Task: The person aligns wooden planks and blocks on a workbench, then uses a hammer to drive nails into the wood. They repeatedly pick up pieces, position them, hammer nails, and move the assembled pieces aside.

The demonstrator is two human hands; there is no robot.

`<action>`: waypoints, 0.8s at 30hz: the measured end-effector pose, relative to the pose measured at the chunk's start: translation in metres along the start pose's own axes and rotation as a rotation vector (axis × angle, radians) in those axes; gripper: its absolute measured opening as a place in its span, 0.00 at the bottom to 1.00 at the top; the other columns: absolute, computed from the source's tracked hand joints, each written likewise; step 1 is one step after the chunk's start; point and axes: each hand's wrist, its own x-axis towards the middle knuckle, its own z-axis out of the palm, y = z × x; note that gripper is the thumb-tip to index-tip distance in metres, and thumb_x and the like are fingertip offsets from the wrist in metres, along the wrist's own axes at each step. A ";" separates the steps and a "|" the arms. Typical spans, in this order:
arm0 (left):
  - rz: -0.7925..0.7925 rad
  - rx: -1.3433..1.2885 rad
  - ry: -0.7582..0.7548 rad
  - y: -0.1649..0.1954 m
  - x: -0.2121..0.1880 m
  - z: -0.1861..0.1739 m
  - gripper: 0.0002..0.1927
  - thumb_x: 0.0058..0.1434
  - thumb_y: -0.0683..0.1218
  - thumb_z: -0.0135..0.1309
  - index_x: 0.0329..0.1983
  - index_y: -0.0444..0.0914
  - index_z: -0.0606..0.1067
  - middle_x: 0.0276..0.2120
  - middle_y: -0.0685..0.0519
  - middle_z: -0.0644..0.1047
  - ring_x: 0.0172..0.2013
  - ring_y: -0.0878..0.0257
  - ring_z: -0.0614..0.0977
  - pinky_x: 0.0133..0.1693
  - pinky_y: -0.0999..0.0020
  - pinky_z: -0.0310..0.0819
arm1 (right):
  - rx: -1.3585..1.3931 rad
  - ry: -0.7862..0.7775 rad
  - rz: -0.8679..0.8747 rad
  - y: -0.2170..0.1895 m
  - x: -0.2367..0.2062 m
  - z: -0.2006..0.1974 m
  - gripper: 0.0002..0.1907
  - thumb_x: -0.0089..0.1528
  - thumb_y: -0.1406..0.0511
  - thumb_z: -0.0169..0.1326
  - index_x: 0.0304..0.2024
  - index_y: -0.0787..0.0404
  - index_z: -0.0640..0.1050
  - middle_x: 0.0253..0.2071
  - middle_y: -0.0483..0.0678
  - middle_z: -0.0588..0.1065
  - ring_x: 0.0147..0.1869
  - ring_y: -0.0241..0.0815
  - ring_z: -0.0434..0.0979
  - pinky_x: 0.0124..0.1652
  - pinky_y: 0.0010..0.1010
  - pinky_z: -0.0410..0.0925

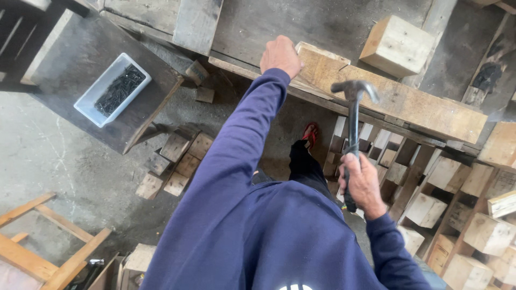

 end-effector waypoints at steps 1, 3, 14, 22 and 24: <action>-0.008 -0.029 0.016 -0.001 -0.001 0.000 0.17 0.49 0.47 0.71 0.40 0.36 0.82 0.43 0.40 0.82 0.46 0.48 0.84 0.49 0.58 0.78 | -0.010 -0.021 -0.023 -0.017 0.000 0.000 0.18 0.69 0.52 0.45 0.41 0.60 0.70 0.26 0.42 0.68 0.20 0.32 0.67 0.18 0.27 0.65; -0.026 -0.088 0.046 -0.002 -0.005 -0.002 0.20 0.46 0.47 0.73 0.41 0.36 0.81 0.44 0.40 0.82 0.47 0.47 0.83 0.50 0.57 0.78 | -0.030 -0.063 -0.065 -0.052 0.011 0.003 0.20 0.71 0.51 0.44 0.42 0.62 0.70 0.27 0.42 0.68 0.21 0.32 0.68 0.19 0.27 0.66; -0.082 -0.131 0.016 -0.006 -0.005 -0.004 0.17 0.47 0.46 0.71 0.39 0.35 0.83 0.44 0.40 0.82 0.47 0.47 0.84 0.49 0.58 0.78 | -0.030 -0.206 0.145 -0.132 0.091 0.018 0.22 0.71 0.49 0.45 0.44 0.62 0.70 0.28 0.40 0.68 0.22 0.28 0.67 0.20 0.23 0.66; -0.060 -0.188 0.012 -0.013 -0.006 0.001 0.13 0.49 0.47 0.70 0.36 0.37 0.84 0.40 0.41 0.83 0.42 0.49 0.86 0.47 0.58 0.79 | 0.078 -0.267 0.162 -0.129 0.094 0.023 0.23 0.70 0.47 0.45 0.43 0.61 0.69 0.26 0.41 0.67 0.19 0.29 0.67 0.18 0.22 0.67; -0.060 -0.194 0.006 -0.013 -0.005 0.001 0.13 0.49 0.47 0.71 0.36 0.37 0.83 0.40 0.41 0.83 0.42 0.49 0.85 0.46 0.58 0.79 | 0.020 -0.257 0.154 -0.132 0.097 0.020 0.24 0.71 0.47 0.45 0.44 0.62 0.69 0.27 0.41 0.68 0.20 0.28 0.67 0.19 0.22 0.67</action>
